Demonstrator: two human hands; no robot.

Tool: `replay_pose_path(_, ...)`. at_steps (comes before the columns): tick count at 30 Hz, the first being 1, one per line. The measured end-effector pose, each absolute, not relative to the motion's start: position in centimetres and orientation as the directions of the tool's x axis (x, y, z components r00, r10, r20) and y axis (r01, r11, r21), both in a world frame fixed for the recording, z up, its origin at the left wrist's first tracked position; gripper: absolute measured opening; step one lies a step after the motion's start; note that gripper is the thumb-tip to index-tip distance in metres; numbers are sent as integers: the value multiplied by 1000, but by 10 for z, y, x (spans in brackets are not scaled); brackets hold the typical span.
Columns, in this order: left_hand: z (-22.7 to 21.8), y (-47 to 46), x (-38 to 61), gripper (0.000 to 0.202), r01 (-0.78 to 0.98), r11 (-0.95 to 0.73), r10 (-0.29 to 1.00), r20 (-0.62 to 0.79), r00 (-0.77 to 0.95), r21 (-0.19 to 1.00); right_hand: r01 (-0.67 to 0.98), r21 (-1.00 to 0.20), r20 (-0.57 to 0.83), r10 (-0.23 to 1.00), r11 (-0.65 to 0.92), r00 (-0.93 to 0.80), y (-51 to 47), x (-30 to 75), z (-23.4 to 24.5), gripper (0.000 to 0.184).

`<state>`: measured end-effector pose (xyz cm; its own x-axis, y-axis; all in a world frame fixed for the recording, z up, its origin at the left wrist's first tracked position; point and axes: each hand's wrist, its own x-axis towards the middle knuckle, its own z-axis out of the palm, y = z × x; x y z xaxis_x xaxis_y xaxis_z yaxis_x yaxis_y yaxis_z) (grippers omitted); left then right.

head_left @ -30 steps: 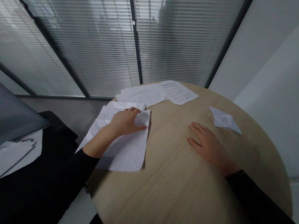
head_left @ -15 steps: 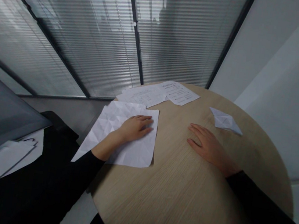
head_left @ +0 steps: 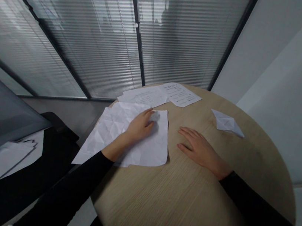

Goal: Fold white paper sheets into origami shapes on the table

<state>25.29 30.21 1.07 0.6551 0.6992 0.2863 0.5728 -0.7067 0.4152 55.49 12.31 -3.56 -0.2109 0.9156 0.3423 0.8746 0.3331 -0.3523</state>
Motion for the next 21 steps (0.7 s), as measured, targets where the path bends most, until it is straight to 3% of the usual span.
replay_pose_path(2, 28, 309, 242, 63, 725, -584, 810, 313, 496, 364, 878, -347, 338, 917, 331, -212, 123, 553, -35, 63)
replay_pose_path(5, 48, 319, 224, 90, 892, -361, 919, 263, 293, 270, 876, -347, 346, 914, 336, -213, 122, 553, -36, 63)
replay_pose_path(8, 53, 326, 211, 111, 950, -223, 969, 156, 192, 217, 876, -346, 349, 913, 337, -214, 122, 554, -37, 63)
replay_pose_path(11, 44, 332, 204, 111, 952, -218, 974, 100, 201, 212, 873, -352, 348, 913, 337, -213, 123, 554, -37, 63)
replay_pose_path(13, 34, 335, 202, 106, 941, -232, 972, 92, 215, 245, 873, -351, 346, 914, 338, -215, 122, 555, -36, 62)
replay_pose_path(18, 22, 345, 201, 108, 863, -220, 975, 89, 201, 454, 876, -340, 343, 913, 341, -222, 122, 555, -35, 61)
replay_pose_path(21, 25, 347, 201, 89, 809, -245, 970, 126, 210, 534, 873, -353, 346, 913, 338, -214, 122, 555, -36, 60)
